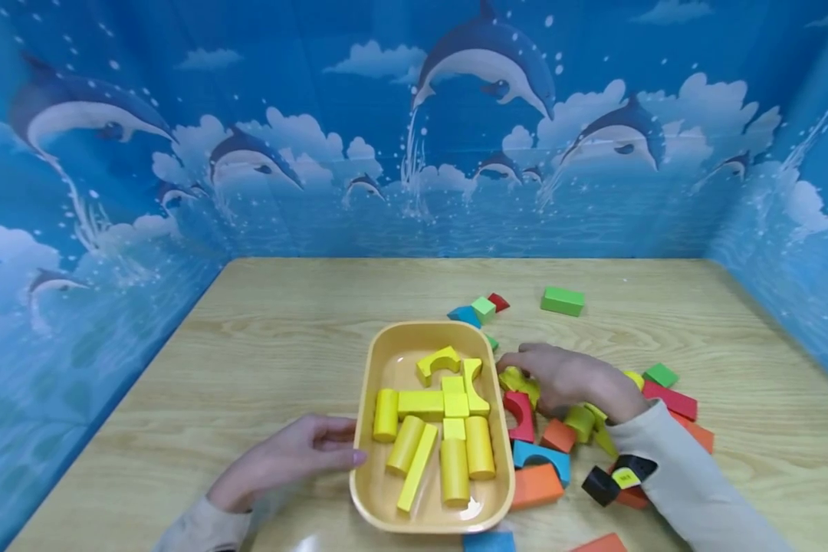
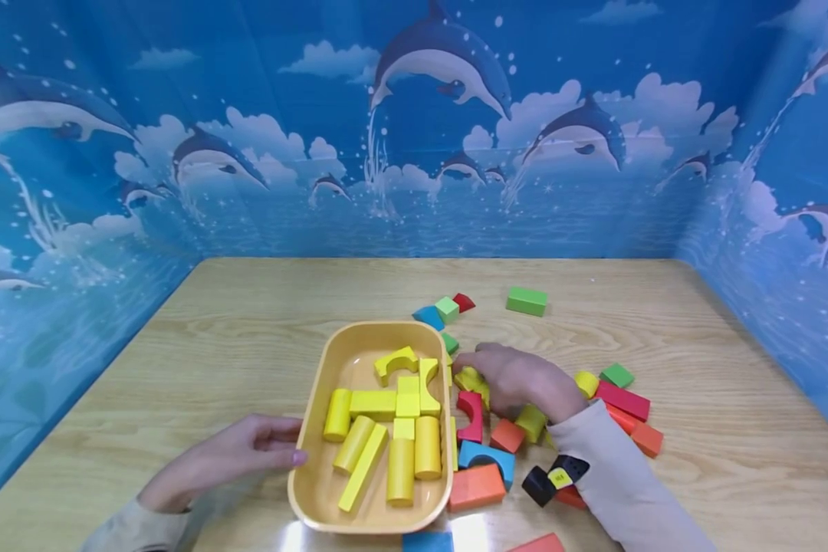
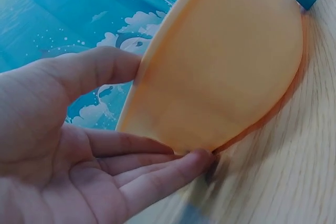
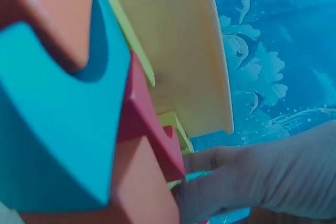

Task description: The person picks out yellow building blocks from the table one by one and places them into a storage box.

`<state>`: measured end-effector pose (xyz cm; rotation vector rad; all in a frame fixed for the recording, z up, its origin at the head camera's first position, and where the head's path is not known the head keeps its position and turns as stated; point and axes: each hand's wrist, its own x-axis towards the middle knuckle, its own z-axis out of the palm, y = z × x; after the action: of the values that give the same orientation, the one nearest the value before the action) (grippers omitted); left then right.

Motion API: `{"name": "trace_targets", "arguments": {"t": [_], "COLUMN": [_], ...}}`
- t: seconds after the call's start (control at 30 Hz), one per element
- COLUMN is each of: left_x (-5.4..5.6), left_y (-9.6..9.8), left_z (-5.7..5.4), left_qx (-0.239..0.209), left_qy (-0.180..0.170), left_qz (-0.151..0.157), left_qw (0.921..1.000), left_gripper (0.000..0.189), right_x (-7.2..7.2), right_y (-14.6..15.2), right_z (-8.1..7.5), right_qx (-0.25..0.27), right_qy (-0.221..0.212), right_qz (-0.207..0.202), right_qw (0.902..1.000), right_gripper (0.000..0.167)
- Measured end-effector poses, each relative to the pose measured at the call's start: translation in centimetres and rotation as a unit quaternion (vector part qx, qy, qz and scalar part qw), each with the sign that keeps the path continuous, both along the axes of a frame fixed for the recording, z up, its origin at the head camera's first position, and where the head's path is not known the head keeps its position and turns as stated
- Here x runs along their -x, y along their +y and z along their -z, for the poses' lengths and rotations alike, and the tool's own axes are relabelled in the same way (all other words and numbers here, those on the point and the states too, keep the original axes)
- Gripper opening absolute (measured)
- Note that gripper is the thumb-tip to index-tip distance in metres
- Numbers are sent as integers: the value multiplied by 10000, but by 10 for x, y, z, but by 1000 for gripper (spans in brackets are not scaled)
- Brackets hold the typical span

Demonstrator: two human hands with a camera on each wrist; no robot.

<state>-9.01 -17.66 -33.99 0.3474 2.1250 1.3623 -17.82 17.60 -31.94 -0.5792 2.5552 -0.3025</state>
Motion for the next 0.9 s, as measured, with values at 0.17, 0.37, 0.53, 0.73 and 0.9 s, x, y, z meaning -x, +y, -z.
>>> {"name": "trace_targets", "arguments": {"t": [0.17,0.37,0.53,0.73,0.9], "left_x": [-3,-2,-2,-6,-10], "left_y": [0,-9,-11,-12,-12], "left_z": [-1,-2,-2,-5,-7], "left_qx": [-99,-909,-931,-761,-580], "left_qy": [-206,-617,-655,-392,-303], "left_qz": [-362,-696,-739,-953,-1125], "left_qw": [9991,9915,9908,9918,9915], "left_gripper": [62,60,61,61,60], "right_x": [6,7,6,9,12], "right_y": [5,1,1,6,7], "right_z": [0,1,3,1,-2], "right_qx": [179,315,368,733,1090], "right_qy": [351,490,530,901,1348], "right_qz": [-177,-111,-140,-674,-908], "right_qw": [9991,9982,9978,9909,9807], "right_gripper": [59,56,54,20,10]}}
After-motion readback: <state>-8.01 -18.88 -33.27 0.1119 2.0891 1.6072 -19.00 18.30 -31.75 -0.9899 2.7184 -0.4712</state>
